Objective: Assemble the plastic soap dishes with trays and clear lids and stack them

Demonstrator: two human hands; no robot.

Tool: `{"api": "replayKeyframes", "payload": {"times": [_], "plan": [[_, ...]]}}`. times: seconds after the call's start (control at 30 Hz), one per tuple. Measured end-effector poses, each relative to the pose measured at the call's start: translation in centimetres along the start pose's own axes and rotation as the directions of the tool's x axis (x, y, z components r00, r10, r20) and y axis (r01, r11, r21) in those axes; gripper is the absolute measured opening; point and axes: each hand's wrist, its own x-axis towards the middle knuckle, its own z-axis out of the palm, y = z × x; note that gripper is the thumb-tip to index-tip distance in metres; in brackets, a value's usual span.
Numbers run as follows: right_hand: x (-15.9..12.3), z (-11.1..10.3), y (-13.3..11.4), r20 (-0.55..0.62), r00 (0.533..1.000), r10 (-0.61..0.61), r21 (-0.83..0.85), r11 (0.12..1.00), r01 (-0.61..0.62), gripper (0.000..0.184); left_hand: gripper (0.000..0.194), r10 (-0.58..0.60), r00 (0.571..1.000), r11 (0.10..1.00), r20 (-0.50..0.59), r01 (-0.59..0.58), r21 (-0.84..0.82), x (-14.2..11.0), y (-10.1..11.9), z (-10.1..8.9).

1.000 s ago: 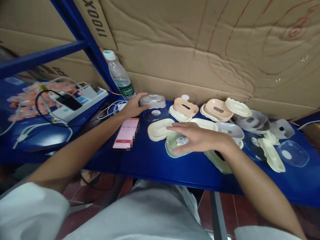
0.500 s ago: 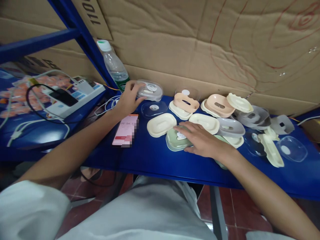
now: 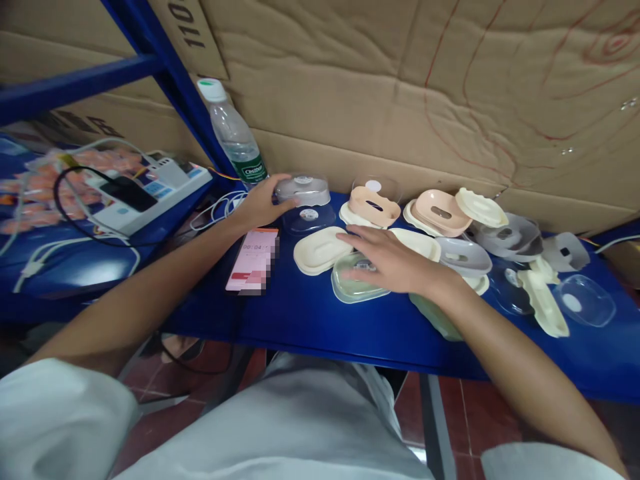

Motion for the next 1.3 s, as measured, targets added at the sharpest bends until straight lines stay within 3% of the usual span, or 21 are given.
{"api": "replayKeyframes", "payload": {"times": [0.13, 0.23, 0.4, 0.57, 0.7, 0.83, 0.9, 1.13, 1.3], "plan": [[7.0, -0.2, 2.3, -0.108, 0.994, -0.017, -0.044, 0.999, 0.013, 0.068, 0.071, -0.002, 1.0, 1.0, 0.027, 0.003, -0.023, 0.7, -0.3, -0.2], [12.2, -0.2, 4.2, -0.119, 0.991, 0.053, -0.047, 0.997, -0.059, 0.071, 0.071, 0.01, 0.999, 1.0, 0.046, -0.01, -0.011, 1.2, -0.4, -0.4], [16.4, -0.1, 5.7, -0.065, 0.987, 0.147, -0.098, 0.983, -0.153, 0.072, 0.069, 0.022, 0.998, 1.0, 0.067, -0.023, 0.011, 1.5, -0.4, -0.4], [15.8, 0.4, 4.9, -0.127, 0.982, 0.144, -0.241, 0.955, -0.171, 0.064, 0.072, 0.033, 0.997, 0.999, 0.075, -0.034, 0.009, 1.5, -0.8, -0.1], [14.5, 1.0, 2.7, -0.243, 0.966, 0.093, -0.347, 0.921, -0.176, 0.041, 0.072, 0.039, 0.997, 0.999, 0.068, -0.04, 0.011, 1.3, -1.1, 0.1], [13.4, 1.6, 0.9, -0.015, 1.0, 0.027, -0.248, 0.968, -0.03, 0.04, 0.072, 0.045, 0.997, 0.999, 0.058, -0.047, 0.027, 1.1, -1.0, 0.2], [12.9, 1.9, 0.5, 0.04, 0.999, 0.015, -0.204, 0.979, -0.007, 0.043, 0.071, 0.051, 0.997, 0.998, 0.055, -0.053, 0.032, 1.1, -0.9, 0.0], [10.7, 2.1, -0.4, 0.071, 0.997, 0.017, -0.167, 0.986, -0.005, 0.049, 0.069, 0.062, 0.993, 0.996, 0.098, -0.067, 0.051, 1.2, -0.7, -0.2], [6.0, -0.7, -0.5, 0.0, 0.996, -0.09, 0.026, 0.996, 0.09, 0.059, 0.075, 0.061, 0.989, 0.994, 0.132, -0.072, 0.081, 1.4, -0.2, -0.2]]}}
